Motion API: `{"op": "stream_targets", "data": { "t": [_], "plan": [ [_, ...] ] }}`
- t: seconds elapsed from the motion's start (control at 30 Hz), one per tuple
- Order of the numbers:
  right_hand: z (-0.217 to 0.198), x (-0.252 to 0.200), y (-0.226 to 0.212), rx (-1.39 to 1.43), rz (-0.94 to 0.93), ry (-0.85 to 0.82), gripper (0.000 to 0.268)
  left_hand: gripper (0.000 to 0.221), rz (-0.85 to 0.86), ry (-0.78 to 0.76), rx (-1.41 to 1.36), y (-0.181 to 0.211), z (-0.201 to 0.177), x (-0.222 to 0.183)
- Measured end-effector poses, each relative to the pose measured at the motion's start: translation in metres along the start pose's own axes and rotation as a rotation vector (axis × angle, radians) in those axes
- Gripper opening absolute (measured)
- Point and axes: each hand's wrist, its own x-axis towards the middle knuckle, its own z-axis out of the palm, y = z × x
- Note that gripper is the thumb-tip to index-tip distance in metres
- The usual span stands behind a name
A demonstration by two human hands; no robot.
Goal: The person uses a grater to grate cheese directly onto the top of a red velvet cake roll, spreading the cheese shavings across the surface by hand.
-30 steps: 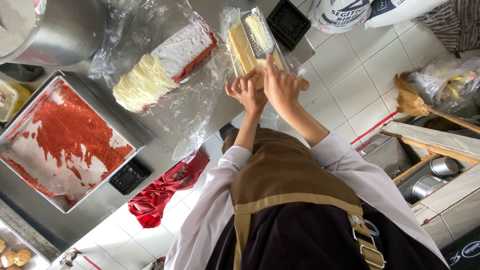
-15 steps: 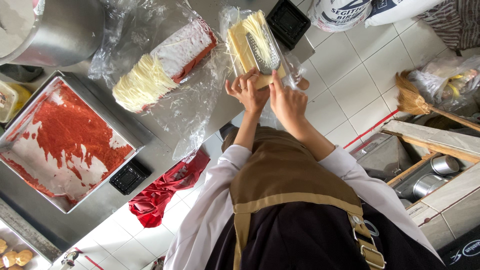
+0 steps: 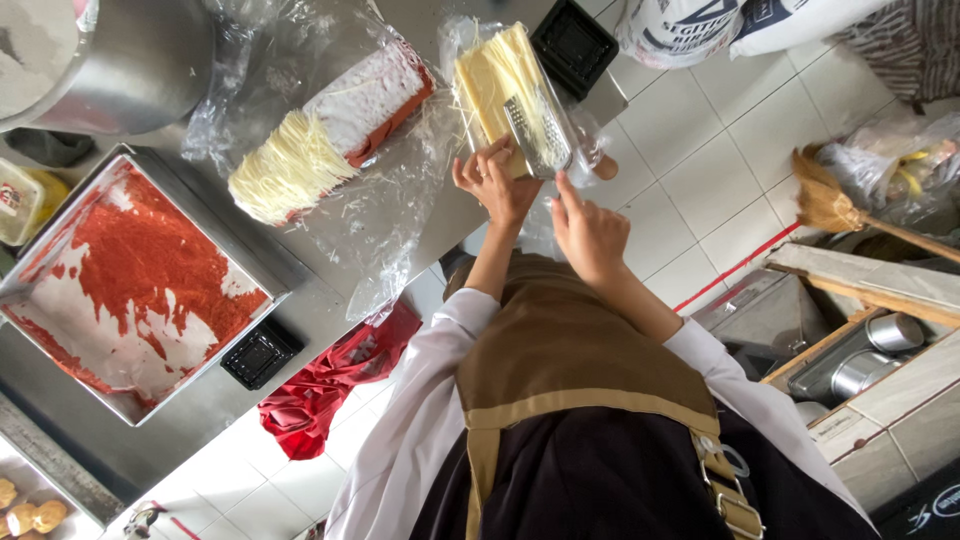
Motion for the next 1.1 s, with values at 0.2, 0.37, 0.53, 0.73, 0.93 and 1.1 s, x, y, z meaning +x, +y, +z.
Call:
{"op": "stream_targets", "data": {
  "t": [0.2,0.37,0.53,0.73,0.93,1.1],
  "plan": [
    [-0.014,0.005,-0.004,0.107,0.033,0.027,0.042,0.07,-0.073,-0.104,-0.003,0.012,-0.023,0.01],
    [-0.037,0.006,-0.006,0.259,0.195,-0.077,0.041,0.054,-0.044,-0.467,-0.064,0.016,-0.071,0.032],
    [-0.054,-0.004,-0.013,0.338,0.195,-0.088,0.041,0.052,-0.814,-0.603,-0.886,-0.002,-0.069,0.047],
    [-0.063,-0.027,-0.023,0.384,0.157,-0.07,0.041,0.116,-0.992,-1.049,-1.109,-0.03,-0.047,0.086],
    [-0.05,-0.046,-0.029,0.402,0.173,-0.016,0.042,0.124,-0.841,-1.204,-1.114,-0.022,-0.046,0.121],
    [-0.036,-0.051,-0.042,0.422,0.147,0.054,0.042,0.118,-0.626,-1.232,-1.081,-0.024,-0.061,0.144]
  ]
}}
